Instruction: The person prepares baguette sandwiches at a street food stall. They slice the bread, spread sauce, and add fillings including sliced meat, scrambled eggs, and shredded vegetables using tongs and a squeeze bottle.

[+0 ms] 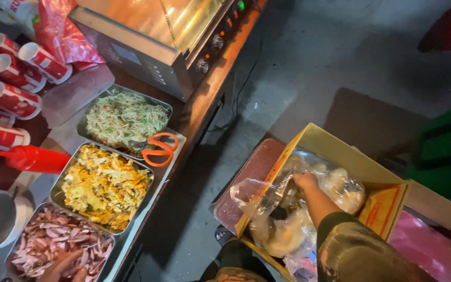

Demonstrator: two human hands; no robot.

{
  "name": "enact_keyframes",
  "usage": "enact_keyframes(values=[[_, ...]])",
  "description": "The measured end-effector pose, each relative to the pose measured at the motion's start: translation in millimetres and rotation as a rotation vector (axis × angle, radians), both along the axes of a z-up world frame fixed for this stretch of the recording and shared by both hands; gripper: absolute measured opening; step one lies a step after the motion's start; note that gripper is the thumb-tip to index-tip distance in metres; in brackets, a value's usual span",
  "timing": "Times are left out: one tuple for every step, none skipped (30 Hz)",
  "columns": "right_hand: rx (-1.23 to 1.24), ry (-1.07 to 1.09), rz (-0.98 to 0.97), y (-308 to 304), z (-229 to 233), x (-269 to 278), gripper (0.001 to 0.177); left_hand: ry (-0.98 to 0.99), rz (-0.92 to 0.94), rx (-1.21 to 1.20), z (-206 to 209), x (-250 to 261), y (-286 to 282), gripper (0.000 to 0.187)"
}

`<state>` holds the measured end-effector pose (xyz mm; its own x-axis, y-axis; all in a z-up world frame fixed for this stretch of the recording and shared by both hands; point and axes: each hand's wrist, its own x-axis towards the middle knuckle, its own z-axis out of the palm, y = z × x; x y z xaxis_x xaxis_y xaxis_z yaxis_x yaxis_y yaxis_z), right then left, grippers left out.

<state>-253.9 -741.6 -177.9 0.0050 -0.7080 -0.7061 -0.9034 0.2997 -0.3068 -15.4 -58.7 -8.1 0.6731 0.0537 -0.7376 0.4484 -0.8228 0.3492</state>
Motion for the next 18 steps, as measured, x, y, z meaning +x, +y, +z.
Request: enact_keyframes(values=[[0.024,-0.065,-0.082,3.2,12.5,-3.2,0.044,0.043,-0.089,0.082,1.1,0.1,-17.1,0.057],[0.021,-0.064,-0.088,7.1,22.3,-3.3,0.044,0.044,-0.095,0.080,23.0,-10.6,-43.7,0.057],[0.068,-0.098,-0.108,10.9,31.8,-3.3,0.048,-0.028,-0.120,0.051,44.9,-21.6,-70.1,0.052],[0.116,-0.132,-0.128,14.6,40.8,-3.1,0.054,-0.099,-0.144,0.023,66.9,-33.2,-96.4,0.048],[0.114,-0.131,-0.133,19.2,57.5,2.6,0.054,-0.098,-0.149,0.021,67.5,-33.7,-104.0,0.048],[0.108,-0.128,-0.139,26.8,73.2,6.7,0.040,-0.101,-0.199,-0.034,69.2,-34.6,-109.8,0.048],[0.103,-0.125,-0.146,34.2,89.0,11.1,0.027,-0.104,-0.248,-0.090,71.1,-35.3,-115.5,0.049],[0.100,-0.125,-0.152,28.5,93.7,4.8,0.027,-0.103,-0.254,-0.092,78.2,-45.7,-125.7,0.049],[0.129,-0.187,-0.078,23.3,98.8,-1.1,0.028,-0.242,-0.234,-0.163,85.8,-55.7,-135.1,0.044],[0.155,-0.250,0.003,17.2,104.4,-4.0,0.030,-0.384,-0.202,-0.234,93.0,-66.6,-144.0,0.040],[0.151,-0.252,0.004,-1.0,101.2,-23.6,0.030,-0.386,-0.202,-0.238,85.5,-69.8,-147.9,0.040],[0.416,-0.374,0.179,-17.5,97.0,-41.9,0.022,-0.434,-0.191,-0.289,79.2,-74.9,-149.6,0.038],[0.682,-0.491,0.355,-33.6,92.9,-59.9,0.052,-0.481,-0.180,-0.340,73.0,-79.9,-150.8,0.036],[0.683,-0.492,0.362,-35.5,111.6,-66.0,0.052,-0.485,-0.174,-0.339,70.0,-82.5,-155.3,0.036],[0.738,-0.430,0.429,-37.0,130.7,-71.7,0.013,-0.353,-0.198,-0.373,67.5,-84.6,-159.4,0.039],[0.790,-0.371,0.506,-41.4,149.4,-69.8,0.037,-0.230,-0.214,-0.408,64.6,-84.0,-164.3,0.042],[0.787,-0.374,0.525,-35.0,164.0,-65.8,0.037,-0.244,-0.202,-0.409,59.4,-92.3,-179.9,0.042],[0.830,-0.552,0.467,-26.8,174.3,-56.7,0.048,-0.098,-0.091,-0.641,55.5,-100.9,-192.1,0.049]])
